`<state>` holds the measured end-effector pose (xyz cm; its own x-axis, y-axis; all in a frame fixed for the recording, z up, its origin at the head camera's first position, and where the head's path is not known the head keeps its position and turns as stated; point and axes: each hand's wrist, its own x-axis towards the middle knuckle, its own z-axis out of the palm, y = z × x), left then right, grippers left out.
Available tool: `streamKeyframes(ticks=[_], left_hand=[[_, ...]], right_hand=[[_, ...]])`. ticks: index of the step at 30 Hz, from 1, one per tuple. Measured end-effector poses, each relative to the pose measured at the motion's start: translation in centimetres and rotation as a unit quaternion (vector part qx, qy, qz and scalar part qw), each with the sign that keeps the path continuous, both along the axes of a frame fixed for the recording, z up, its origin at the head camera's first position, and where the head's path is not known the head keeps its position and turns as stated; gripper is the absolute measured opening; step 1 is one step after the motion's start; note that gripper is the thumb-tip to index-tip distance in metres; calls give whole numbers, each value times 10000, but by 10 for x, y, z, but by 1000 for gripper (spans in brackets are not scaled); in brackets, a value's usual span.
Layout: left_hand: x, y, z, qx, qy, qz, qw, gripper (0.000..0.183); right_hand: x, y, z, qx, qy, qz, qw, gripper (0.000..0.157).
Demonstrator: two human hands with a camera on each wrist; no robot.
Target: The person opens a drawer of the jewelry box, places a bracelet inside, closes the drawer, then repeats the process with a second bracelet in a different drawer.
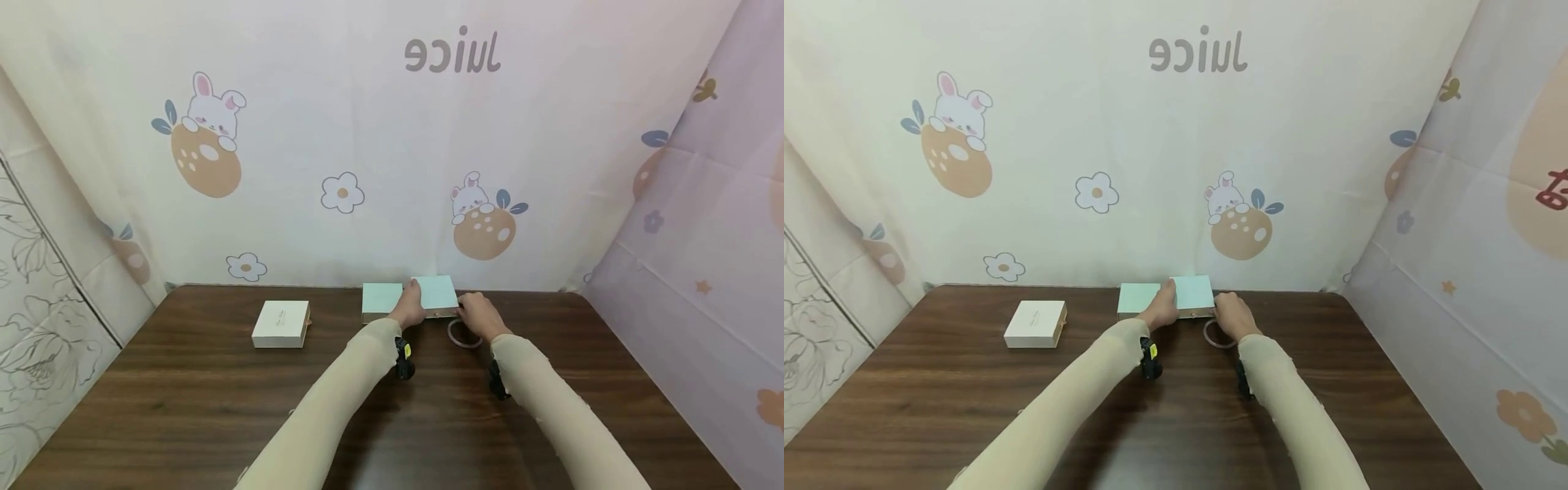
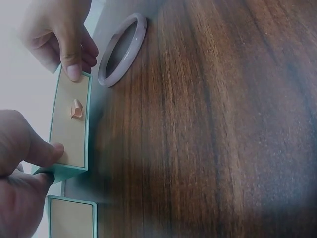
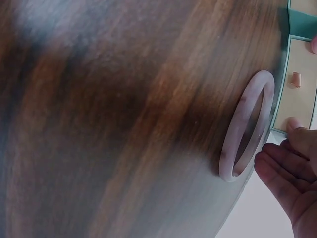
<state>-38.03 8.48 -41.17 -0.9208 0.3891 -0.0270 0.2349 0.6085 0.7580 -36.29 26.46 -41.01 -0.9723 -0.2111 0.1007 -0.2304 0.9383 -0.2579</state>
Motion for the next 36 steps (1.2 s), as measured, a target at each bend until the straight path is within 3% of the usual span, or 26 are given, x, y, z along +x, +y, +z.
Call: streamKeyframes(ticks=[7,18,27,30,31,36], left_hand=[[3,0,3,-193,-55,36,9998,72],[3,7,6,-1075,63,34,9942,69],[8,11,2,-1597,25,121,9871,81],[9,12,3,-1451,25,133,9893,82],[6,11,-1,-1148,75,118,9933,81],[11,-1,20,-588,201,-4,9981,72]], right_hand=[[3,-4,0,205,-53,-63,9998,17],[6,-13,1,386,-341,-126,9986,18],[16,-27,2,394,-447,-169,9981,17],[21,-29,7,450,-580,-199,9971,17],[23,-29,10,515,-673,-212,9962,17],[23,-24,32,903,-891,-309,9914,17]])
